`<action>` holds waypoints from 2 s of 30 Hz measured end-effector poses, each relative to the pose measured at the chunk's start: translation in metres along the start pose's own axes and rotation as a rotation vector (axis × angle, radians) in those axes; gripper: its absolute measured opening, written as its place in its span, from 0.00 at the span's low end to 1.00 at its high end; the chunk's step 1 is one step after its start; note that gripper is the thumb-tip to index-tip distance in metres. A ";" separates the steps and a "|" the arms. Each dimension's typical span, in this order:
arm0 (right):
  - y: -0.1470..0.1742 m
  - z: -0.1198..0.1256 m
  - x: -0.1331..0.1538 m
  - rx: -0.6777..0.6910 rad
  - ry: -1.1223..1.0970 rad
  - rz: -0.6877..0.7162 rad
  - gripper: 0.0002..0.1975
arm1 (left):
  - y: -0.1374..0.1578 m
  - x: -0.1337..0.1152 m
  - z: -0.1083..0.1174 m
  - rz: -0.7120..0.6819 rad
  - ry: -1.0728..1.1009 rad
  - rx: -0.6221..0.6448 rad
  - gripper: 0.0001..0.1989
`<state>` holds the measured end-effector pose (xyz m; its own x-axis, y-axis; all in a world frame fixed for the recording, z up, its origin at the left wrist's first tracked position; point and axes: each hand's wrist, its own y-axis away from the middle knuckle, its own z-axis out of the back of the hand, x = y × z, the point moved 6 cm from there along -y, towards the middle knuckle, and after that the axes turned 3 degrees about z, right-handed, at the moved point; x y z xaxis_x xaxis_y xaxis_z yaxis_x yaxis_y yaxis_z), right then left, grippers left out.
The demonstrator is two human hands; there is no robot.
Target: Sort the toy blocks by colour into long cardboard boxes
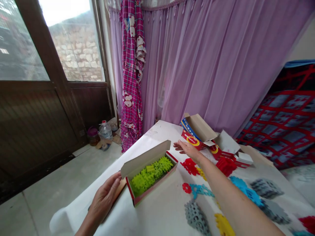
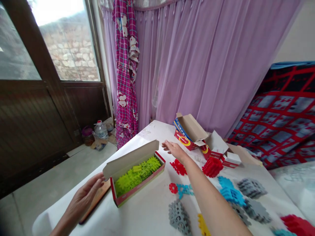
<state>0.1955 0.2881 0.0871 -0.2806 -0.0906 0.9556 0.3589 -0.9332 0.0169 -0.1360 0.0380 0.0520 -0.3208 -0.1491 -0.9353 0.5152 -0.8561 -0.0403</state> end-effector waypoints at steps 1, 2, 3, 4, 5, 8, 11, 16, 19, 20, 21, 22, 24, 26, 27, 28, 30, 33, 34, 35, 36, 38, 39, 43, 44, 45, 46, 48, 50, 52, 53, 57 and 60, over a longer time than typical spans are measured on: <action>0.001 0.003 -0.002 -0.002 0.016 0.003 0.22 | 0.002 -0.002 0.000 -0.014 -0.005 -0.013 0.35; 0.002 0.006 -0.004 -0.002 0.033 0.005 0.21 | 0.005 -0.004 0.000 -0.028 -0.004 -0.016 0.34; 0.004 0.008 -0.007 -0.001 0.047 0.003 0.20 | 0.007 -0.006 -0.001 -0.040 0.002 -0.010 0.33; 0.006 0.009 -0.010 -0.003 0.059 -0.005 0.19 | 0.009 -0.008 -0.003 -0.048 0.012 0.002 0.33; 0.009 0.010 -0.014 -0.007 0.068 -0.019 0.18 | 0.010 -0.008 -0.004 -0.052 0.024 0.014 0.33; 0.018 0.010 -0.030 -0.036 0.067 -0.071 0.15 | 0.010 -0.005 -0.004 -0.037 0.054 0.021 0.34; 0.027 0.005 -0.047 -0.058 0.032 -0.121 0.12 | 0.004 0.001 -0.003 -0.003 0.060 0.019 0.36; 0.038 -0.012 -0.065 -0.039 -0.006 -0.237 0.12 | 0.010 0.014 -0.009 0.094 0.126 0.037 0.39; 0.042 -0.024 -0.064 0.005 -0.014 -0.242 0.15 | 0.028 0.026 -0.024 0.164 0.195 0.059 0.41; 0.043 -0.027 -0.063 0.016 -0.006 -0.232 0.16 | 0.034 0.029 -0.031 0.164 0.202 0.086 0.41; 0.045 -0.029 -0.061 0.023 0.006 -0.221 0.17 | 0.038 0.031 -0.038 0.152 0.203 0.105 0.40; 0.046 -0.031 -0.060 0.025 0.020 -0.211 0.18 | 0.042 0.031 -0.043 0.131 0.199 0.101 0.40; 0.051 -0.031 -0.057 0.018 0.061 -0.200 0.19 | 0.042 0.028 -0.049 0.079 0.173 0.080 0.40; 0.058 -0.030 -0.056 0.007 0.127 -0.189 0.20 | 0.035 0.023 -0.051 0.048 0.142 0.065 0.39; 0.062 -0.029 -0.056 0.004 0.163 -0.177 0.20 | 0.030 0.019 -0.051 0.048 0.125 0.069 0.38; 0.068 -0.029 -0.056 0.006 0.195 -0.156 0.20 | 0.025 0.016 -0.050 0.057 0.110 0.074 0.36; 0.080 -0.028 -0.057 0.014 0.252 -0.099 0.20 | 0.017 0.009 -0.048 0.085 0.079 0.075 0.34; 0.101 -0.024 -0.061 0.050 0.343 -0.046 0.20 | 0.007 0.001 -0.045 0.083 0.028 0.071 0.30; 0.106 -0.021 -0.063 0.087 0.367 -0.058 0.20 | 0.003 0.000 -0.045 0.066 0.010 0.082 0.29; 0.109 -0.017 -0.064 0.126 0.388 -0.083 0.20 | -0.002 0.000 -0.045 0.043 -0.012 0.096 0.28; 0.110 -0.010 -0.063 0.154 0.412 -0.112 0.19 | -0.010 0.001 -0.044 0.015 -0.048 0.106 0.28; 0.101 0.010 -0.051 0.126 0.520 -0.139 0.17 | -0.030 0.002 -0.039 -0.058 -0.144 0.087 0.30; 0.091 0.023 -0.040 0.050 0.609 -0.126 0.16 | -0.042 0.000 -0.034 -0.105 -0.237 0.035 0.30; 0.039 0.042 0.024 -0.237 0.956 0.113 0.17 | -0.094 -0.021 -0.025 -0.190 -0.367 -0.068 0.30; 0.026 0.033 0.037 -0.218 1.030 0.197 0.20 | -0.104 -0.031 -0.026 -0.217 -0.408 -0.080 0.28; 0.015 0.023 0.047 -0.187 1.095 0.253 0.21 | -0.113 -0.043 -0.029 -0.251 -0.450 -0.089 0.26; 0.006 0.014 0.053 -0.166 1.125 0.285 0.21 | -0.119 -0.057 -0.033 -0.298 -0.493 -0.087 0.24; -0.006 -0.004 0.061 -0.132 1.167 0.318 0.18 | -0.126 -0.082 -0.046 -0.408 -0.578 -0.062 0.20; -0.011 -0.016 0.065 -0.114 1.195 0.332 0.12 | -0.128 -0.104 -0.060 -0.509 -0.661 -0.020 0.15; -0.010 -0.024 0.069 -0.103 1.231 0.344 0.07 | -0.125 -0.119 -0.071 -0.595 -0.733 0.018 0.11; -0.008 -0.026 0.071 -0.101 1.247 0.351 0.07 | -0.122 -0.125 -0.075 -0.634 -0.763 0.032 0.10; 0.010 -0.029 0.079 -0.119 1.290 0.408 0.09 | -0.102 -0.139 -0.078 -0.767 -0.832 0.046 0.12; 0.035 -0.031 0.079 -0.132 1.304 0.465 0.11 | -0.079 -0.136 -0.070 -0.829 -0.843 0.025 0.12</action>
<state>0.1581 0.2378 0.1540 -0.8051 -0.5853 -0.0964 0.5818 -0.7474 -0.3209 -0.0774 0.1610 0.1580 -0.9777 0.1849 -0.0992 -0.1097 -0.8534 -0.5096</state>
